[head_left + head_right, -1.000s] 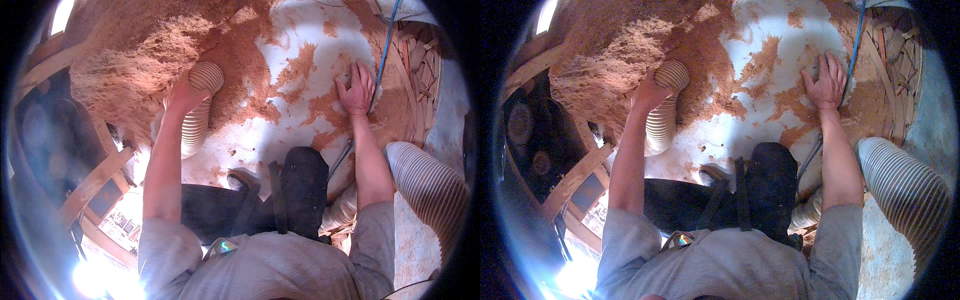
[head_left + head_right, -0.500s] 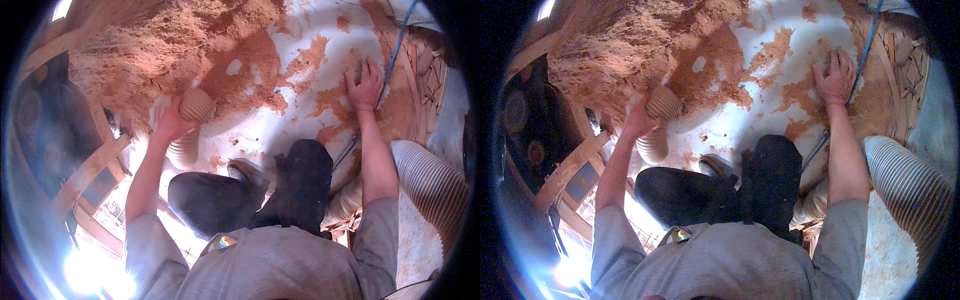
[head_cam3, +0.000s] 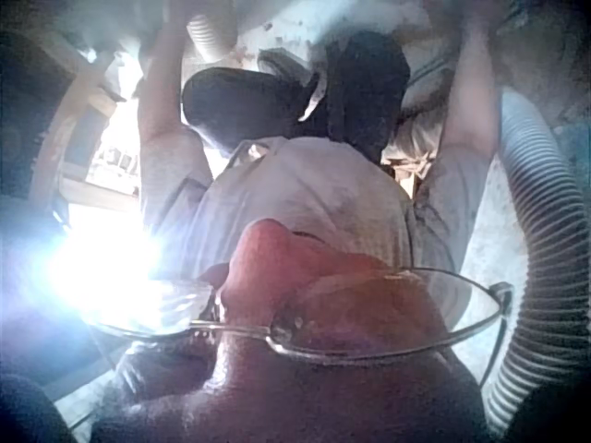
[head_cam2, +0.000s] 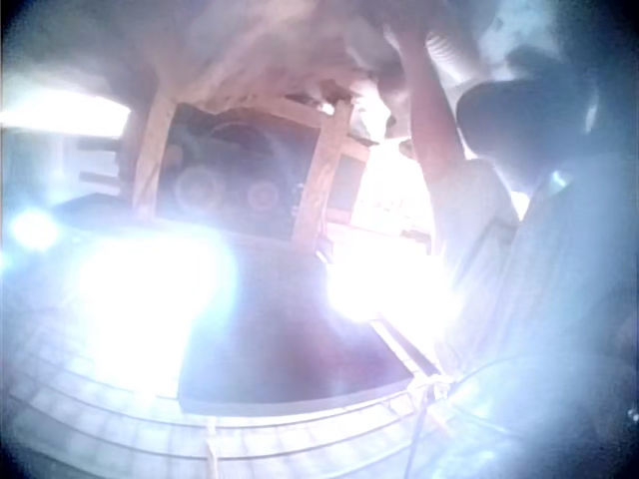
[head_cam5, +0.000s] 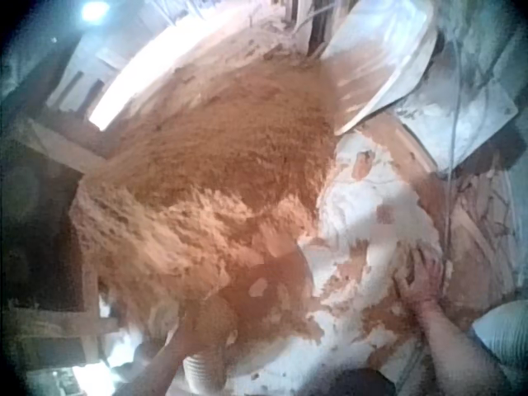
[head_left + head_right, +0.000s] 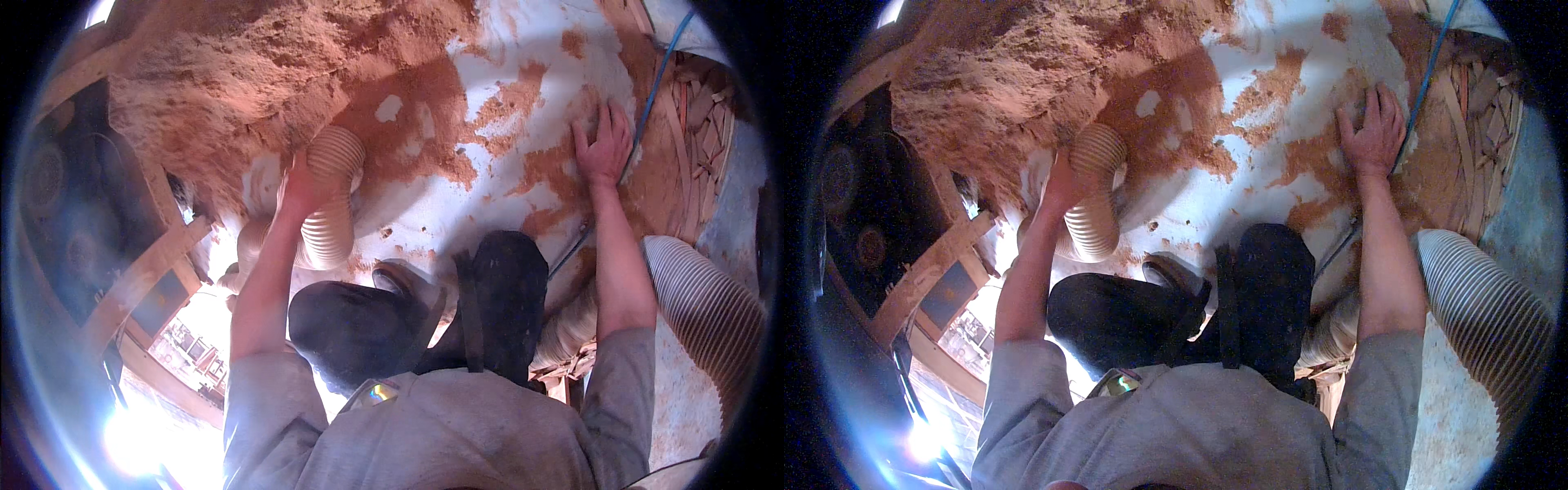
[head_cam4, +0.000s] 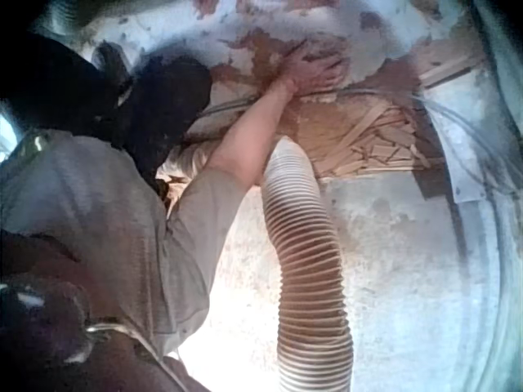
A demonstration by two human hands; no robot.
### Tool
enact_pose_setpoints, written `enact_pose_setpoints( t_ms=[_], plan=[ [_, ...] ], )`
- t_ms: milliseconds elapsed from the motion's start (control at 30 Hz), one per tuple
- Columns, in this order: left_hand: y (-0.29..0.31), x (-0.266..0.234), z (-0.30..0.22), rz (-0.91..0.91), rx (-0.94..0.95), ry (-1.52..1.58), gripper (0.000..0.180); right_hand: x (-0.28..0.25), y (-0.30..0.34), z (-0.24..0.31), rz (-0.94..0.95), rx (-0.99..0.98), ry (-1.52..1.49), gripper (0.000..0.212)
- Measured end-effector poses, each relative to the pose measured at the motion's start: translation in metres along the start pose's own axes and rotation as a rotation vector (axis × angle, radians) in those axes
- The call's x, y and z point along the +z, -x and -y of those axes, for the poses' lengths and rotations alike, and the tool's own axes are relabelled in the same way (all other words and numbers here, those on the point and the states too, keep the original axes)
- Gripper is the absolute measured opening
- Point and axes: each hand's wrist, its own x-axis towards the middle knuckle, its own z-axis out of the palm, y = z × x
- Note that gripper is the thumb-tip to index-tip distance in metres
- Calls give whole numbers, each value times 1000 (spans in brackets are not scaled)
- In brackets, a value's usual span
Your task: The person kneels on the floor and uses a flexible vacuum hose to remove sawdust and debris from the floor surface. The person moves the hose nozzle across the floor to clear the area.
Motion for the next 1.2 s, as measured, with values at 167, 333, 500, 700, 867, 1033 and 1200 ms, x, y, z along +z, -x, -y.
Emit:
enact_pose_setpoints(
  t_ms=[167, 333, 500, 700, 867, 1033, 1200],
  plan=[
    [-33, -35, -60, -31, 8, -52, 102, 2, 3, -3, 7, 16, 10, 70],
    [-42, -58, -85, 40, 192, -68, 103, 5, 3, -4, -3, 1, 6, 71],
    [-16, -66, -125, 165, 338, -527, 105, 2, 4, -4, 16, 18, 37, 71],
    [28, -25, -133, 76, 664, -625, 93, 1, 3, -2, 23, 26, -1, 73],
    [41, -11, -159, 163, 449, -546, 92, 2, 2, -2, 0, 25, -13, 72],
    [16, -22, -162, -1, 203, -339, 95, 0, 1, -1, 4, 41, -29, 71],
    [-24, -56, -175, -106, 124, -181, 96, -8, 0, 5, 23, 53, -35, 72]
  ],
)
